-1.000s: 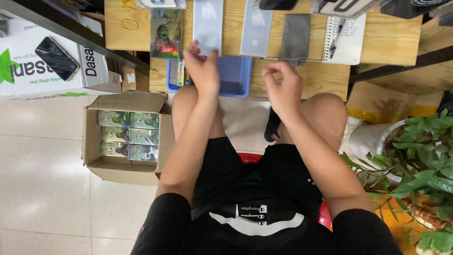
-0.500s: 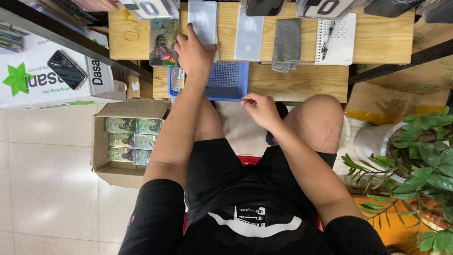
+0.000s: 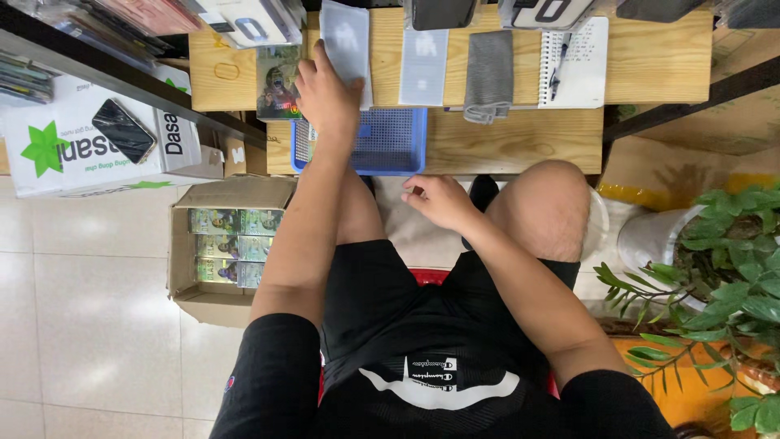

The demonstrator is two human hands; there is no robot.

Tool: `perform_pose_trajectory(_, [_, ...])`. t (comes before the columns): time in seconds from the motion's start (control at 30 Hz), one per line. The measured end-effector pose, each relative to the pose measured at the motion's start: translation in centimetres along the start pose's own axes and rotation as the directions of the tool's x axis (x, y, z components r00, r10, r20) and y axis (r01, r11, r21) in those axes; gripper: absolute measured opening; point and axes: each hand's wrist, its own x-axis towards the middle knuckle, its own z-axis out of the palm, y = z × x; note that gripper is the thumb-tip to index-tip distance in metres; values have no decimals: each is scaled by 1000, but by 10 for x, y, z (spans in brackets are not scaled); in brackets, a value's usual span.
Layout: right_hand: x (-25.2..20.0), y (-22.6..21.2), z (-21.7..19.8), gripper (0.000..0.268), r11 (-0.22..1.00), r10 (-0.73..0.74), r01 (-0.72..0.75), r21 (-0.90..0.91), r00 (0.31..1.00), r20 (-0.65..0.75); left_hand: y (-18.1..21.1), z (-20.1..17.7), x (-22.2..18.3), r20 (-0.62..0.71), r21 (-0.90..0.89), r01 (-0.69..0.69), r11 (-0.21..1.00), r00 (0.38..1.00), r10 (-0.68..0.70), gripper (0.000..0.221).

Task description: The person wipes a screen protector box with a cloth, removes a screen protector from its sleeve, and wipes the protector itself with the cloth.

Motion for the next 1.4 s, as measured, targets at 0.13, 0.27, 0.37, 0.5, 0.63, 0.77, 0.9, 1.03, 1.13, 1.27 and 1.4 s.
perform_pose_trajectory(0.13, [-2, -3, -2, 27, 1000, -3, 3, 26, 1000, -9, -15, 2, 7, 104, -404, 98, 909, 993, -61, 73])
perform_pose_trajectory(0.27, [-2, -5, -5, 27, 999, 12, -12, 33, 1000, 0, -21, 3, 6, 166, -490, 182, 853, 980, -114, 18])
perform_pose_trajectory(0.37, [-1, -5, -8, 28, 998, -21, 22, 53, 1000, -21, -18, -14, -12, 196, -643, 252, 724, 967, -163, 14])
perform_pose_trajectory(0.5, [4, 3, -2, 25, 969, 41, -17, 245, 995, -95, -18, -20, -46, 225, -778, 254, 575, 967, -122, 14])
perform_pose_trajectory(0.63, [-1, -9, -15, 37, 557, 208, -41, 830, 974, -91, 4, -43, -103, 282, -893, 272, 358, 959, -25, 16])
perform_pose_trajectory(0.77, [-18, -28, -27, 26, 370, 157, -1, 929, 986, -61, 16, -41, -143, 379, -911, 376, 172, 925, -14, 10])
perform_pose_trajectory(0.9, [-49, -53, -42, 18, 401, 114, 67, 914, 986, -123, 15, -57, -151, 371, -921, 385, -58, 913, 171, 15])
perform_pose_trajectory(1.03, [-75, -77, -47, 22, 466, 5, 85, 881, 995, -99, 50, -138, -173, 376, -753, 564, -340, 792, 481, 73])
perform_pose_trajectory(1.13, [-78, -67, -29, 14, 426, 10, 73, 902, 996, -85, 42, -131, -169, 431, -634, 685, -359, 699, 571, 77])
perform_pose_trajectory(1.27, [-70, -50, -13, 12, 342, 43, 31, 939, 998, -49, 24, -96, -165, 422, -636, 714, -293, 640, 642, 84])
perform_pose_trajectory(1.4, [-64, -40, -7, 11, 202, 52, -22, 979, 999, 11, 23, -92, -168, 444, -657, 713, -247, 630, 638, 83])
